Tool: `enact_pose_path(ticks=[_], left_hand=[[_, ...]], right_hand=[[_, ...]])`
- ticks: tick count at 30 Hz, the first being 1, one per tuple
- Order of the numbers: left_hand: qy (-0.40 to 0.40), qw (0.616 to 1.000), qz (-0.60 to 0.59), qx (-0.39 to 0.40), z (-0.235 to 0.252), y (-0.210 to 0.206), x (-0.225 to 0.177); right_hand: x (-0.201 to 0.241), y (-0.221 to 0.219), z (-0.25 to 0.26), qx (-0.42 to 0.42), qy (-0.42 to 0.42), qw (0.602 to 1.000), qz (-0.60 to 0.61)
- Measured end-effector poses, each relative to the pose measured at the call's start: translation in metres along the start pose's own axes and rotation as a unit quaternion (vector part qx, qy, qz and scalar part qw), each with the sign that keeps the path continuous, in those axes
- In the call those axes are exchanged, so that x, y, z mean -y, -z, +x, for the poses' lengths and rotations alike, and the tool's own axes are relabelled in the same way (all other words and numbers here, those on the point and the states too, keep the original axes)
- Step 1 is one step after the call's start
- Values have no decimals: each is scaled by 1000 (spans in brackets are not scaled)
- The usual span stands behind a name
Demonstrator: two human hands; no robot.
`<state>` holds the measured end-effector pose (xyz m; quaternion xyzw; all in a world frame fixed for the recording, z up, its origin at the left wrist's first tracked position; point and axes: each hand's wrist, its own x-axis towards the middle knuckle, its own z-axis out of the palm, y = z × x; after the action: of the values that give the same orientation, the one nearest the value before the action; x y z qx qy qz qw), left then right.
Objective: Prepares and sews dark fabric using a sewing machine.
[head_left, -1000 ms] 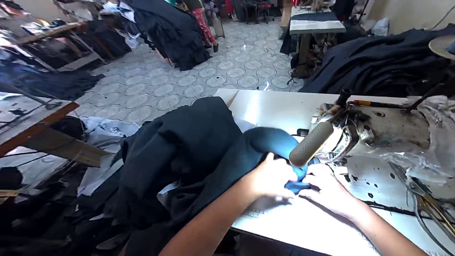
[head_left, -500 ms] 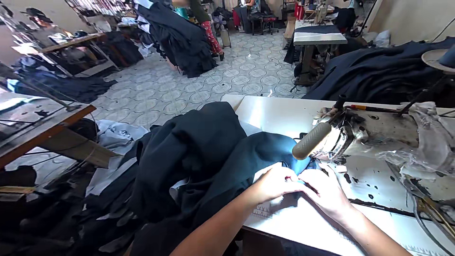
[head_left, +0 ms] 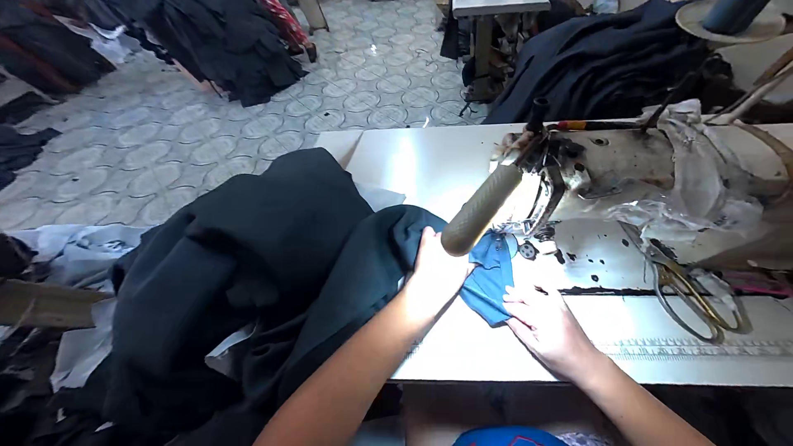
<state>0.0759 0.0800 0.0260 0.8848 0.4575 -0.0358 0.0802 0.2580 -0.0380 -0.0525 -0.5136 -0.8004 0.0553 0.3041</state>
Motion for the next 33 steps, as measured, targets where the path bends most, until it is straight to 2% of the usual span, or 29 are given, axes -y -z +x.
enact_pose_path(ticks=[1,2,3,5,10,15,21,29,33], left_hand=[[-87,992,5,-90,-2,-13,3],[-181,972,-2,-147,-3,-23,6],[-248,957,-19,-150,-5,-27,8],[-289,949,-51,-118,-8,-27,13],[-259,961,-85,-44,-15,-22,15],[-262,957,-84,-88,-24,-32,12],[-246,960,-95,-88,-26,-35,7],[-208,967,-110,-97,-7,-37,15],[-188,970,-116,-103,9,-41,24]], right_hand=[[0,0,0,-16,4,1000,-12],[1,-2,-1,-34,10,999,-21],[1,-4,-1,-52,17,998,-30],[1,-6,-2,-65,28,997,-38],[2,-8,-2,-59,40,996,-49],[1,-4,-7,-58,40,995,-69],[-3,4,-3,-21,41,997,-65],[-13,11,30,36,37,997,-63],[-16,16,52,96,12,994,-55]])
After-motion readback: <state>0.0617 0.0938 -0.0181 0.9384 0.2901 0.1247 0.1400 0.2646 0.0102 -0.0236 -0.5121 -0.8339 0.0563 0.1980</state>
